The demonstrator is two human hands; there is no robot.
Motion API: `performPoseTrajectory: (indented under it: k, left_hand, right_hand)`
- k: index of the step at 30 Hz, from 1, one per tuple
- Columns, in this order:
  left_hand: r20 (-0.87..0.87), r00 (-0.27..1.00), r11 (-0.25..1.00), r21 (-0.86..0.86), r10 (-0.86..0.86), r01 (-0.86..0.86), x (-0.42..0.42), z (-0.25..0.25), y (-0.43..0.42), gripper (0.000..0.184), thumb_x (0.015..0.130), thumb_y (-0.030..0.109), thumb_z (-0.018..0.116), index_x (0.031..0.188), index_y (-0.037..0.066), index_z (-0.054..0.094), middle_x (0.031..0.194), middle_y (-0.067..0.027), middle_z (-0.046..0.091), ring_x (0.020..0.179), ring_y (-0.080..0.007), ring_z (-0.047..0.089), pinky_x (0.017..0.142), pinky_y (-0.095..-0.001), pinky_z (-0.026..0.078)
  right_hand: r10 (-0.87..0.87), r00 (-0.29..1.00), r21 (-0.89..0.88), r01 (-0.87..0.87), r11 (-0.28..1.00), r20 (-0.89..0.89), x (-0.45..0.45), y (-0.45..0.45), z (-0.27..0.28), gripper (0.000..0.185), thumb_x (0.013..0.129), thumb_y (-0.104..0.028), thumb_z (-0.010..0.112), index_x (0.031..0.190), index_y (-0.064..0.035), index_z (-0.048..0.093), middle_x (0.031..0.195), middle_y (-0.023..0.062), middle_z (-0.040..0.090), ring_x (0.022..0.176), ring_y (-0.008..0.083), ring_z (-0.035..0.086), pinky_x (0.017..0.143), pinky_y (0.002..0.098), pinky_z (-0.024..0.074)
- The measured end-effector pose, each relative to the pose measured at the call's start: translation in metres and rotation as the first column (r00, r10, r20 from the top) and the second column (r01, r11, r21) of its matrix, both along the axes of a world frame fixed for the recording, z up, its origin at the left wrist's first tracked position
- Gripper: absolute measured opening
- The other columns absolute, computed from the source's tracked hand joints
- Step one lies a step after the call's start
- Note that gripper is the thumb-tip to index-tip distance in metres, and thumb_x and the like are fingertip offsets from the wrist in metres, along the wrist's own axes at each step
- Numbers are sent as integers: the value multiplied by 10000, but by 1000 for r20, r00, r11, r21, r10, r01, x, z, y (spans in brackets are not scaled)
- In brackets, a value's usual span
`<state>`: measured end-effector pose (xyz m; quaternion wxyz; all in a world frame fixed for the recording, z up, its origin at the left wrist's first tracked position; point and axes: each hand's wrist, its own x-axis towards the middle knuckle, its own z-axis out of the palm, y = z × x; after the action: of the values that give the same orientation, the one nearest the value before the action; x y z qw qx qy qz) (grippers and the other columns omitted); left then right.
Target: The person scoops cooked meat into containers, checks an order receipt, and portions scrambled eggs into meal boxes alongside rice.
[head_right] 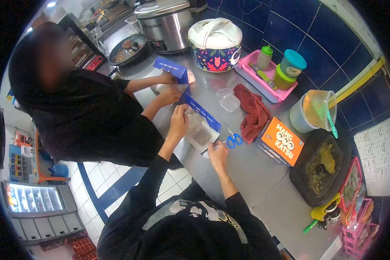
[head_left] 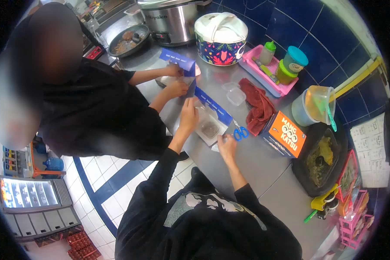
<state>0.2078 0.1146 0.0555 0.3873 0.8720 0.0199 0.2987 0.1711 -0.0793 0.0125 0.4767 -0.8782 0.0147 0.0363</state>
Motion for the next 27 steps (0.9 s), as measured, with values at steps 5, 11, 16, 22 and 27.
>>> performPoseTrajectory:
  k: [5,11,16,22,27]
  left_hand:
    - [-151,987,990,138,59,-38,51,0,18,359,720,-68,529,1070,-23,465,1060,-228,492,991,-421,490,835,-447,417]
    - [-240,924,842,522,298,-136,96,-36,30,326,722,27,595,1025,8,476,1001,-170,512,953,-338,514,792,-418,413]
    - [-236,870,732,655,433,-187,98,-26,24,368,710,74,630,1042,55,473,970,-121,529,923,-271,533,762,-364,408]
    - [-251,886,797,573,391,-190,87,-35,29,344,774,129,608,1064,22,458,952,-143,552,898,-309,562,749,-409,421]
    - [-342,902,911,397,264,-116,60,-39,23,258,857,223,523,983,0,555,922,-190,558,871,-358,560,718,-475,431]
  right_hand:
    - [-114,993,-61,115,991,20,-3,-14,-1,312,800,-289,567,865,13,617,789,253,637,772,400,632,701,434,485]
    - [-217,974,-201,202,958,-56,-14,-52,0,261,803,-262,567,888,-20,618,798,240,644,775,391,634,706,434,490]
    - [-221,975,-160,218,963,-5,-18,-60,2,247,807,-271,593,892,-40,611,726,234,630,691,375,633,649,448,477]
    - [-133,986,-168,148,975,99,1,-38,6,212,828,-294,587,894,-94,611,711,218,633,682,367,638,619,450,478]
    - [-45,992,-70,54,996,115,24,-18,3,185,810,-169,609,843,12,597,780,220,640,708,353,644,645,407,492]
